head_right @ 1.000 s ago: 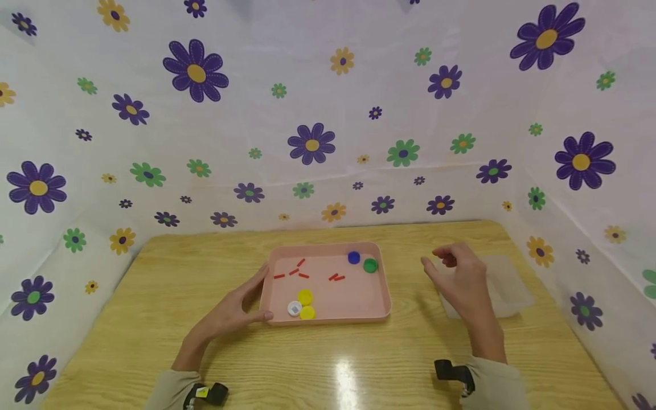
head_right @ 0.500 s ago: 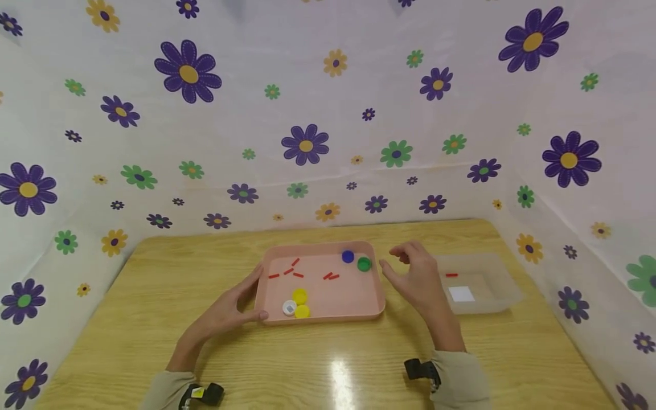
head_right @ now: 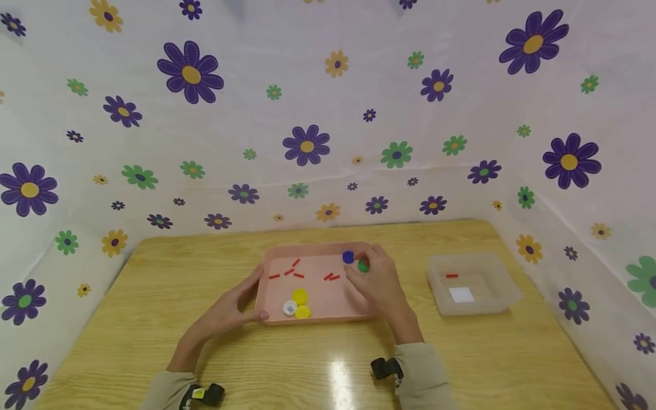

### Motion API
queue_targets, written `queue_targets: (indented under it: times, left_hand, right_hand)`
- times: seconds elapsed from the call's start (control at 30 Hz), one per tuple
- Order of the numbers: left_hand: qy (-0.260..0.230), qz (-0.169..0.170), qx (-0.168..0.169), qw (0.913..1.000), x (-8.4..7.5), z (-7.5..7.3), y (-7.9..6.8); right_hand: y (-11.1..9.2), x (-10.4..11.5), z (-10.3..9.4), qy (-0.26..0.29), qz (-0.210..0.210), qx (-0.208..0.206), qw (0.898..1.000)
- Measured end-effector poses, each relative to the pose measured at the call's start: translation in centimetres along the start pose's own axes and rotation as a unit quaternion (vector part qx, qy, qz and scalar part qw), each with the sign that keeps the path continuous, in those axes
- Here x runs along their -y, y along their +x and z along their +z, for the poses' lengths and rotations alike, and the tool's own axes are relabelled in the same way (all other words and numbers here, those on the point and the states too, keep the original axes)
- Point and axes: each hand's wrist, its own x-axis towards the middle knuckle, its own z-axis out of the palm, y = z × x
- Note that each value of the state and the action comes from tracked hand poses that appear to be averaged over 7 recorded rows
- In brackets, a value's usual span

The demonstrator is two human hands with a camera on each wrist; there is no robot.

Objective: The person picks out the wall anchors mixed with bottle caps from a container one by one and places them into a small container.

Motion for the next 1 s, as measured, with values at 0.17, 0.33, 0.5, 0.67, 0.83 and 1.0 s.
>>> queue_targets:
  times: [0.17,0.33,0.5,0.67,0.83,1.0]
  left_hand:
    - [-0.008,-0.003,-0.003,1.0,0.3,0.1,0.0]
    - [-0.008,0.003,-0.008,0.9999,0.4,0.1,0.0]
    - [-0.006,0.005,-0.006,0.9999,0.2,0.1,-0.1]
    - [-0.008,0.004,-0.006,0.9999,0.0,0.1,-0.1]
    - [-0.008,-0.002,-0.001,1.0,0.2,0.2,-0.1]
    - [-0.009,-0.006,-0.004,0.9999,0.1,0.1,-0.1]
  right_hand:
    - [0.0,0.3,1.6,0.025,0.008,0.01,1.0]
    - [-0.4,0.3,2.9,0.019,0.058,0.014,0.998]
    - [-0.6,0.4,4.0,-0.009,0.106,0.03,0.994]
    - [-0.6,0.4,4.5,-0.04,0.123,0.04,0.991]
    - [-0.5,0.4,4.9,-0.074,0.15,0.065,0.984]
    - [-0.1,0.5,5.6,-0.08,0.18,0.089,0.976]
